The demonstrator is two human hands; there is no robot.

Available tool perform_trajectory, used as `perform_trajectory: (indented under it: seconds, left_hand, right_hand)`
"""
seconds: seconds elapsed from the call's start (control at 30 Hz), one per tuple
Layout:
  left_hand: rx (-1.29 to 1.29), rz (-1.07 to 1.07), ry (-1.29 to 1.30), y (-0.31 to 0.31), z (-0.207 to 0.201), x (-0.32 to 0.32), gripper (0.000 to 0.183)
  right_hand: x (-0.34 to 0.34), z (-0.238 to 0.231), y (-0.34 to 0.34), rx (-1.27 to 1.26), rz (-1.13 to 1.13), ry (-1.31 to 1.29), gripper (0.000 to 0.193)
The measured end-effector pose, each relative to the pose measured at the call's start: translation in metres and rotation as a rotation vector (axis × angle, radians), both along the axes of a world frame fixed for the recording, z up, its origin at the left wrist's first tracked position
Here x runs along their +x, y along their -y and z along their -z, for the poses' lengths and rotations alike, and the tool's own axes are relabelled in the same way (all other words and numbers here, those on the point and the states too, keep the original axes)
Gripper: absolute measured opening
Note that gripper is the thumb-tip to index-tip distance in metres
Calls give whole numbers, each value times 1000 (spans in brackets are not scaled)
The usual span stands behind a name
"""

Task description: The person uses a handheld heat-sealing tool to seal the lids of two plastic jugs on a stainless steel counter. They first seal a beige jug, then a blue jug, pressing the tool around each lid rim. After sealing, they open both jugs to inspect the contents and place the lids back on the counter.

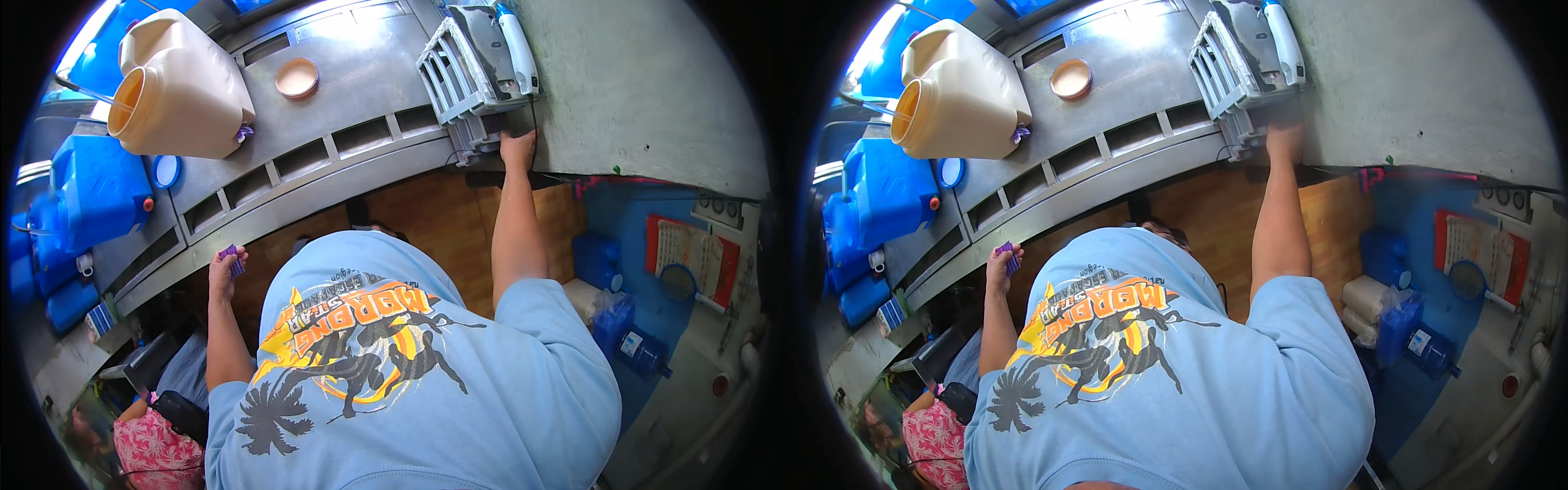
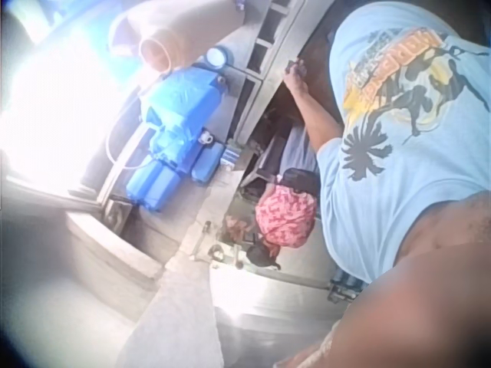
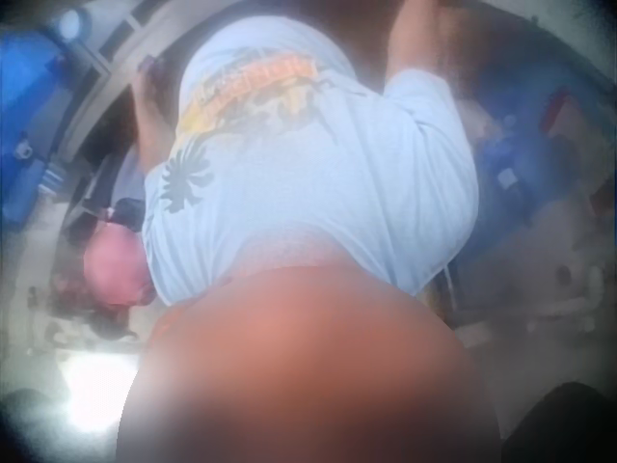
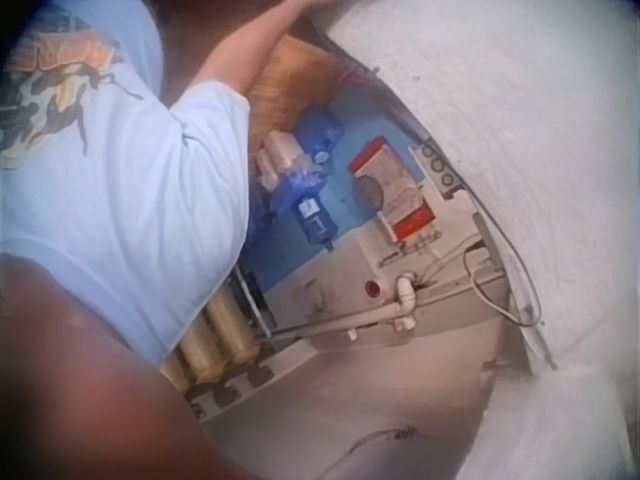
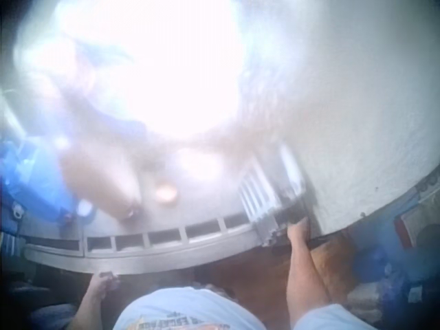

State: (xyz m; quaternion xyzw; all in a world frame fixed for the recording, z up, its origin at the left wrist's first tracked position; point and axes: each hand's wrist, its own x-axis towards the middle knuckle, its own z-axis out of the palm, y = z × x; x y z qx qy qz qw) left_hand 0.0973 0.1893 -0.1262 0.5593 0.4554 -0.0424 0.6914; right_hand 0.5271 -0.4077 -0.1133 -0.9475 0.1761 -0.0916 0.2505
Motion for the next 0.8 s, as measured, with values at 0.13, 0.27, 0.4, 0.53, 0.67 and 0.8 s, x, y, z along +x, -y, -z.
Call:
perform_trajectory:
  seconds: [0.13,0.27,0.4,0.53,0.67,0.8]
  left_hand:
    - [-41,3,40,2,-9,10,14]
    - [-28,-10,65,10,-17,29,20]
    - [-39,-59,96,12,-28,50,26]
    - [-67,-57,125,15,-36,65,26]
    - [-92,-67,73,17,-35,71,25]
    - [-92,-45,59,15,-32,70,27]
  right_hand:
    - [6,-21,-12,-375,-233,-96,41]
    - [37,13,-20,-341,-290,-244,42]
    - [61,47,-7,-595,-365,-304,40]
    - [70,52,2,-489,-294,-351,43]
    - [61,40,-4,-459,-266,-300,41]
    - [33,-9,-16,-484,-328,-261,32]
